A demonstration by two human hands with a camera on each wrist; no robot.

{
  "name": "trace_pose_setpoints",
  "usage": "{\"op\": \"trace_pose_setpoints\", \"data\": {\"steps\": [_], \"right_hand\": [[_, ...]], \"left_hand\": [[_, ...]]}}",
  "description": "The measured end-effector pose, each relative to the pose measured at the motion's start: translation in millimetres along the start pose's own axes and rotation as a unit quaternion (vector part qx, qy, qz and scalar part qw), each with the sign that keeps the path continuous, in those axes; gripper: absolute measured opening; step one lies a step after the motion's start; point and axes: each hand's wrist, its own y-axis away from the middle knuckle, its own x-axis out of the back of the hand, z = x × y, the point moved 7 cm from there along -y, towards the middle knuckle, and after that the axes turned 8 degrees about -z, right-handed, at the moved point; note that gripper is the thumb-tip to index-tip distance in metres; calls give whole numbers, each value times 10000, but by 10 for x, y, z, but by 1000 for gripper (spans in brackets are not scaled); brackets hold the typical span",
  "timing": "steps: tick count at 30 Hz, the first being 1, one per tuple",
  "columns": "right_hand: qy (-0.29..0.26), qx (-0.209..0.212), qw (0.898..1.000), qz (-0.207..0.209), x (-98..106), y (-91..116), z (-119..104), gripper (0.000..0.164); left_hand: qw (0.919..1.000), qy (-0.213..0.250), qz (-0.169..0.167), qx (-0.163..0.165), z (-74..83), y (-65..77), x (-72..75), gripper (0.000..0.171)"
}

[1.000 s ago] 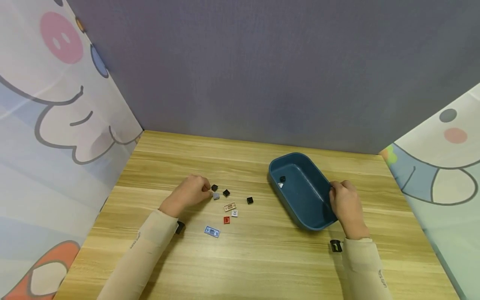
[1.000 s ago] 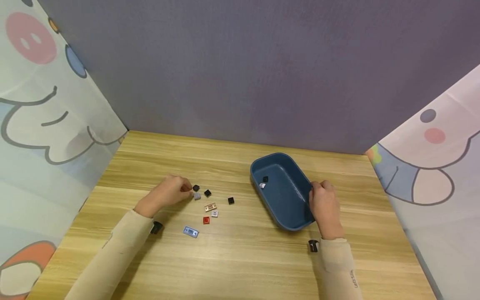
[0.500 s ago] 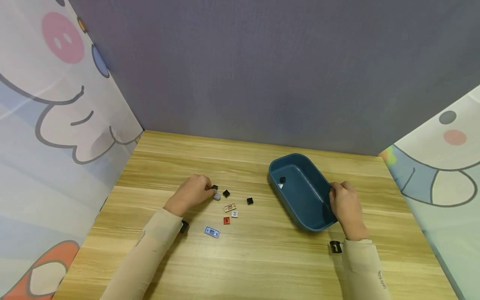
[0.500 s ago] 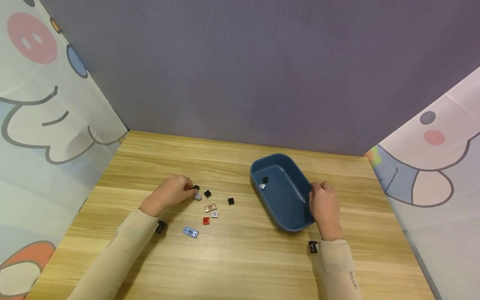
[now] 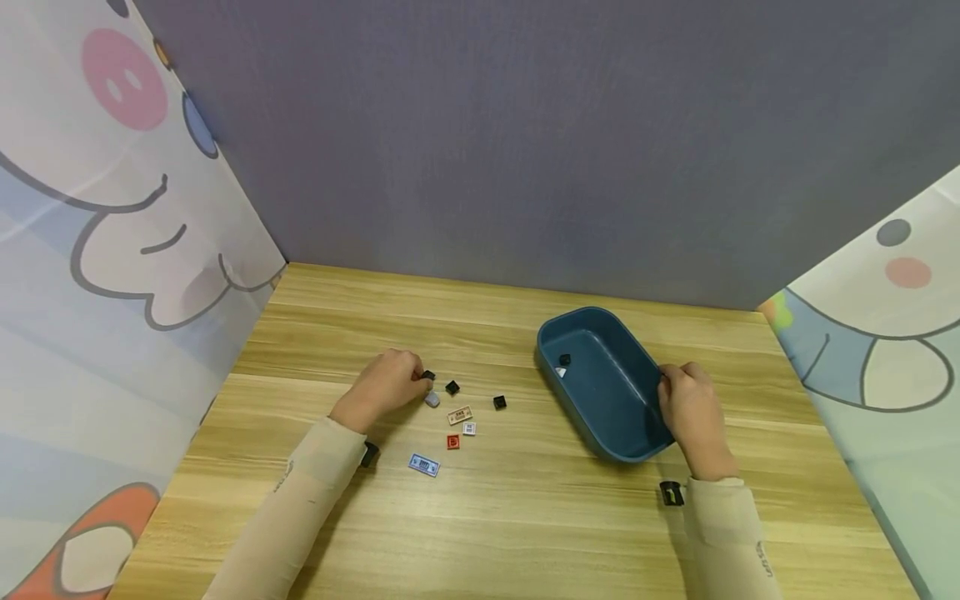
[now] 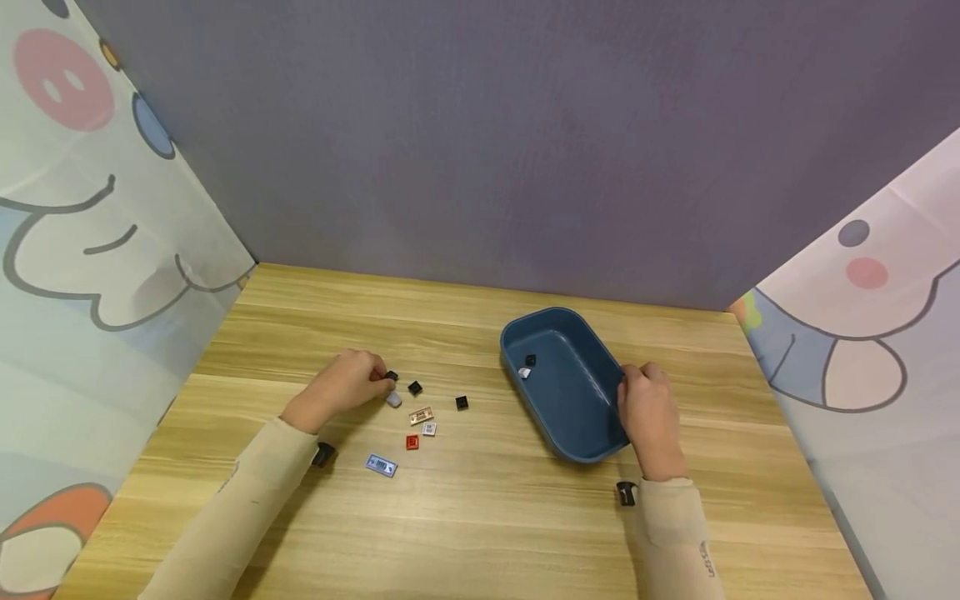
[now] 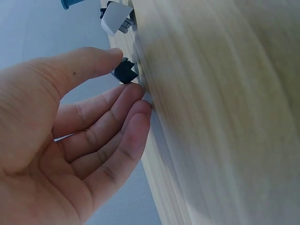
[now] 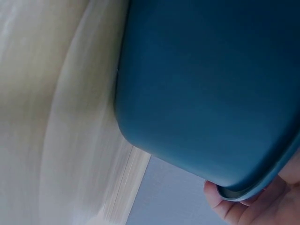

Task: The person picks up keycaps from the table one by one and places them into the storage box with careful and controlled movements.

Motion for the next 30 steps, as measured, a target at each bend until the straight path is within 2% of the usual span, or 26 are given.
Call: {"op": "trace_pose_setpoints", "data": {"steps": [7,13,24,27,30], "right_hand": [[-51,-49,10000,7,6,-5,2,16],[-97,-64,9999,-20,8,1,-2,16],[-43,40,10000,58,16,-7,-6,16],[-23,72,9999,80,16,-3,-10,15],[-18,67,9999,87,16,2,-9,15]], "left_hand": [[9998,77,165,-68,32,0,49,30],[9992,114,295,-244,200,-44,125,15],[9951,-280,307,-895,866,-246,219,20],[9919,-453,329,-1141,1059,-311,221,19],[9871,-612,359,-1438,1258,-368,209,27]]}}
